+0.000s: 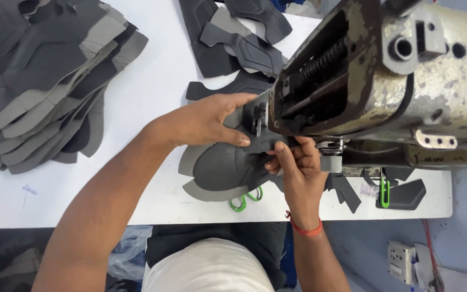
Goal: The person assembles gray and black shoe parts by hand, aligning them under a sewing machine needle, and sews them together. They trim excess thread with green scissors and repeat the process for multiple units.
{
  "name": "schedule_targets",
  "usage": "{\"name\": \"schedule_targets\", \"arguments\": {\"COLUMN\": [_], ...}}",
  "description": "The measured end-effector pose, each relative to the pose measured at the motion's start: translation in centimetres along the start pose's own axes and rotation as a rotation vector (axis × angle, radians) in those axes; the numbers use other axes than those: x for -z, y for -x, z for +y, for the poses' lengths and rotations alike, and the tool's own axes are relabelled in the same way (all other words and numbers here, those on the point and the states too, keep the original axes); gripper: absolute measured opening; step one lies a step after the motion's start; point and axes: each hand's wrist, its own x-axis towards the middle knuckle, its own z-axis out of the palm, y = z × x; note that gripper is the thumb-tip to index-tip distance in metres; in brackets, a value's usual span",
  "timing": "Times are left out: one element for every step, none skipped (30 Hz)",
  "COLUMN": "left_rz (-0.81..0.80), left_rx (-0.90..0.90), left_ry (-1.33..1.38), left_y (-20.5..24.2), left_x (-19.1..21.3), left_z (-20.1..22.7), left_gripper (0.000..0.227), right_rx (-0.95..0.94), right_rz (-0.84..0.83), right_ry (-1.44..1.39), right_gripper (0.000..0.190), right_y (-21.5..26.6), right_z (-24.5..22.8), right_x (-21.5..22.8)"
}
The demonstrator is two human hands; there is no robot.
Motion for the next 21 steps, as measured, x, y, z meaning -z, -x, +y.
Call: {"name": "schedule_targets", "arguments": {"left_rz": [0.006,0.013,0.011,0.017,0.023,0.021,0.029,0.037,0.034,0.051,0.07,0.069,0.099,0.128,0.127,0.143,0.161,0.162,0.166,0.17,0.171], "left_rx": [-0.003,-0.005,-0.006,0.003,0.013,0.013,0.022,0.031,0.027,0.015,0.006,0.006,0.028,0.05,0.049,0.063,0.077,0.075,0.077,0.079,0.083], "left_ry": [-0.004,-0.007,-0.008,-0.005,-0.001,-0.001,0.025,0.051,0.044,0.08,0.122,0.12,0.126,0.132,0.13,0.127,0.122,0.119,0.122,0.126,0.129], "left_y": [-0.2,-0.4,-0.6,-0.8,-0.9,-0.9,-0.9,-0.9,-0.9,-1.0,-1.1,-1.1,-1.0,-1.0,-1.0,-1.1,-1.1,-1.2,-1.2,-1.1,-0.9], "left_x": [0.2,0.3,0.5,0.7,0.8,0.8,0.8,0.9,0.9,1.0,1.0,0.9,0.7,0.5,0.5,0.5,0.6,0.7,0.7,0.7,0.6], "left_z": [0.1,0.2,0.4,0.6,0.8,0.8,0.9,1.0,1.0,1.0,0.8,1.1,1.4,1.6,1.4,1.3,1.2,1.4,1.4,1.3,1.4], "left_gripper": [0.082,0.081,0.081,0.08,0.08,0.08,0.08,0.079,0.079,0.08,0.08,0.08,0.081,0.081,0.081,0.08,0.08,0.08,0.079,0.079,0.079], "right_rx": [0.003,0.006,0.007,-0.011,-0.029,-0.029,-0.042,-0.056,-0.05,-0.013,0.018,0.02,-0.154,-0.328,-0.326,-0.43,-0.534,-0.53,-0.491,-0.447,-0.453], "right_rz": [-0.001,-0.002,0.0,0.009,0.017,0.019,0.031,0.042,0.047,0.007,-0.037,-0.036,-0.361,-0.684,-0.683,-0.809,-0.935,-0.936,-0.858,-0.768,-0.768], "right_ry": [0.045,0.091,0.091,0.116,0.14,0.14,0.198,0.256,0.253,0.222,0.192,0.192,0.07,-0.058,-0.059,-0.123,-0.188,-0.188,-0.426,-0.659,-0.661], "right_gripper": [0.028,0.024,0.024,0.019,0.017,0.017,0.018,0.019,0.019,0.022,0.027,0.027,0.037,0.054,0.054,0.072,0.093,0.093,0.102,0.111,0.111], "right_y": [-0.3,-0.6,-0.8,-1.0,-1.1,-1.0,-0.8,-0.7,0.6,1.9,3.2,4.4,5.9,7.3,7.6,8.0,8.2,7.8,7.6,7.3,7.3], "right_z": [0.2,0.3,0.7,1.1,1.5,1.0,0.5,-0.1,-0.6,-1.2,-1.6,-0.7,0.3,1.3,2.3,3.2,4.1,4.2,4.3,4.5,5.7], "right_x": [0.0,0.1,0.2,0.4,0.6,0.4,0.2,0.0,0.1,0.1,0.2,1.5,2.8,4.1,3.5,2.9,2.3,1.8,1.2,0.7,1.3]}}
